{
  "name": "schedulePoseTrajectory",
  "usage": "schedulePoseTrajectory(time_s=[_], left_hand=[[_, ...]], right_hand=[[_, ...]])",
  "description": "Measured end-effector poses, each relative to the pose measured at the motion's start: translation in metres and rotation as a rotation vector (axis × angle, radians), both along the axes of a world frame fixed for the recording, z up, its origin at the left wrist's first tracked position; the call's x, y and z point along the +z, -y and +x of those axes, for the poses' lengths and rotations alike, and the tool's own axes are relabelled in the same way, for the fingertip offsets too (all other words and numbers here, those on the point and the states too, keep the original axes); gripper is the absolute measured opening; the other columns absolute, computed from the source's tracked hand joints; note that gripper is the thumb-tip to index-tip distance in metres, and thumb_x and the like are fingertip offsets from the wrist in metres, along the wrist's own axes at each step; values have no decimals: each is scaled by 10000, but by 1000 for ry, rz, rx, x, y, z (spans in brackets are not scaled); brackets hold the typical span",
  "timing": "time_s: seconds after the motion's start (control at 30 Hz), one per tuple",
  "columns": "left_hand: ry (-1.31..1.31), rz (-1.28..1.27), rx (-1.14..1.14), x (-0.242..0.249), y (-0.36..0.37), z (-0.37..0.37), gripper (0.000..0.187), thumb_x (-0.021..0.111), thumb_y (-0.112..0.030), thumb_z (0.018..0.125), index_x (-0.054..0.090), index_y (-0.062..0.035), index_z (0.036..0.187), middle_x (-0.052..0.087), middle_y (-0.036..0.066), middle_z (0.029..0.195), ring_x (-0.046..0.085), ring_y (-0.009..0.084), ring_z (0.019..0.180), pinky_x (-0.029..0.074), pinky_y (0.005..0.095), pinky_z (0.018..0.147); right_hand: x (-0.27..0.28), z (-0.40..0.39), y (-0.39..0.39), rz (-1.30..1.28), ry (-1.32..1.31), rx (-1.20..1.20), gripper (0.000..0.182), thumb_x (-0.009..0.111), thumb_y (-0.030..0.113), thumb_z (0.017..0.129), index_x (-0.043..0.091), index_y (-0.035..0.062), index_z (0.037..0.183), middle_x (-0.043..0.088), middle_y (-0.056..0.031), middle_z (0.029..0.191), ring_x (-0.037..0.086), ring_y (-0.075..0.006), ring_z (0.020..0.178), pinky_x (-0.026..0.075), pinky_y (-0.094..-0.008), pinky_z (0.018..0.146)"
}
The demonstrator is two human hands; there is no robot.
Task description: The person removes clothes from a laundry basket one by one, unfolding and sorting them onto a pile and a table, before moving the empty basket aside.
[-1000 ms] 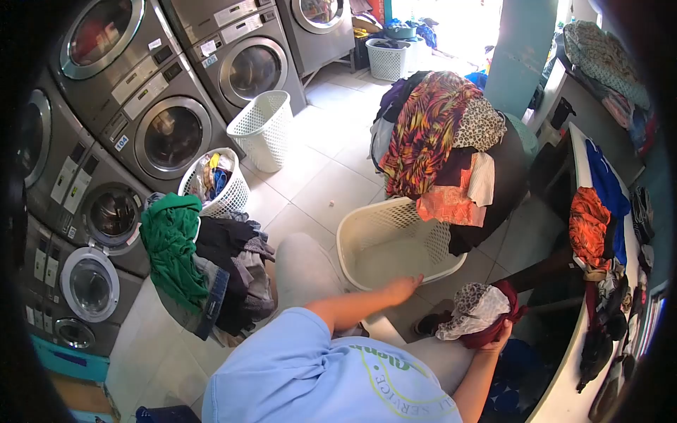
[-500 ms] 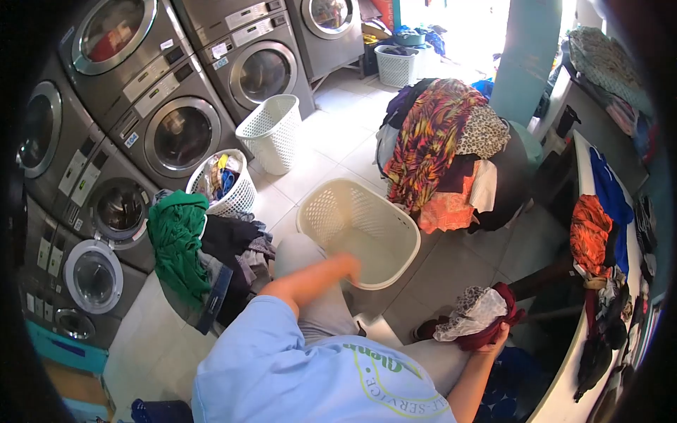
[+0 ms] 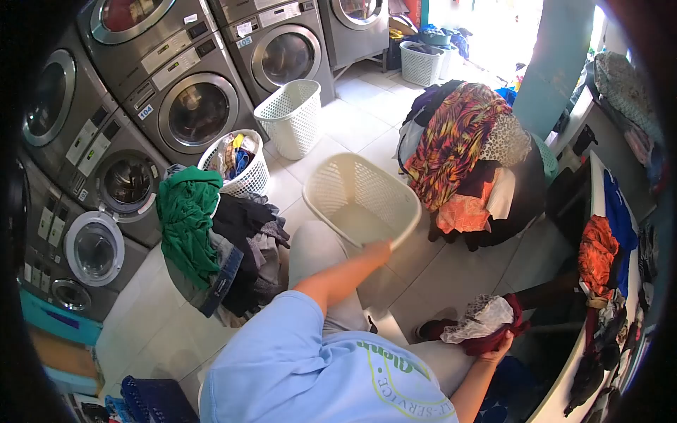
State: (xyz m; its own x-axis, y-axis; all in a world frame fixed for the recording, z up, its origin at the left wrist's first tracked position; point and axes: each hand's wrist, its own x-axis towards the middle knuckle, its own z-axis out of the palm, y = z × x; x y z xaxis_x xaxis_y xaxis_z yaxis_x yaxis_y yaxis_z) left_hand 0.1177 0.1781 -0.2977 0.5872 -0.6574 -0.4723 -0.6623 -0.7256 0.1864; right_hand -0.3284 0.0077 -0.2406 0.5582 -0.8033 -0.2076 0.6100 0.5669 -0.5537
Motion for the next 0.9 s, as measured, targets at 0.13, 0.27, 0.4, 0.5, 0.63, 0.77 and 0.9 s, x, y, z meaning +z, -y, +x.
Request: schedulePoseTrajectory(time_s=[0.13, 0.27, 0.4, 0.5, 0.63, 0.77, 0.9], left_hand=[[232, -120, 174, 47, -5, 37, 572, 518, -331, 885, 382, -96, 1389, 524, 202, 1283, 502, 390, 1185, 339, 615, 967], [-257, -28, -359, 40, 19, 20, 826, 567, -585, 828, 298, -101, 1441, 428, 209, 1381, 427, 345, 1277, 309, 491, 1061], [-530, -159, -623, 166, -8, -52, 883, 605, -607, 796, 316, -65, 1430, 416, 193, 1401, 381, 316, 1315, 291, 400, 1093], [-745, -550, -718, 220, -16, -73, 933, 643, -576, 794, 229, -77, 1466, 433, 140, 1400, 412, 228, 1288, 336, 377, 1061], [-1110, -686, -177, 261, -14, -100, 698, 599, -432, 889, 325, -73, 1421, 469, 79, 1354, 443, 246, 1251, 345, 415, 1046], [-1593, -774, -19, 277, -37, -137, 626, 623, -371, 892, 384, -80, 1393, 495, 60, 1330, 487, 211, 1195, 405, 403, 983], [-1190, -951, -268, 285, -31, -163, 536, 708, -232, 829, 506, -8, 1272, 586, 73, 1209, 556, 177, 1085, 450, 330, 922]], right_hand=[[11, 6, -4, 27, -113, 48, 636, 658, 295, 703, 490, 105, 1286, 563, -101, 1243, 522, -318, 1149, 412, -483, 994], [21, 26, -26, -260, -180, 34, 623, 629, 272, 731, 465, 74, 1299, 582, -107, 1201, 534, -291, 1128, 421, -443, 982], [118, 91, -66, -71, 121, 225, 694, 632, 181, 632, 481, 69, 1300, 561, -140, 1250, 525, -343, 1154, 393, -468, 1032], [111, 95, -46, -13, 103, 297, 649, 623, 191, 615, 516, 50, 1240, 641, -150, 1086, 623, -316, 963, 486, -470, 912], [173, 105, -55, -43, 305, 401, 565, 586, 144, 679, 510, 8, 1222, 651, -179, 1044, 653, -325, 921, 528, -466, 863], [202, 96, -69, 8, 311, 430, 472, 576, 103, 716, 531, 15, 1178, 652, -164, 1042, 655, -295, 920, 522, -451, 878], [211, 80, -76, -58, 167, 344, 396, 601, 97, 781, 540, 46, 1170, 647, -132, 1047, 646, -258, 931, 515, -430, 882]])
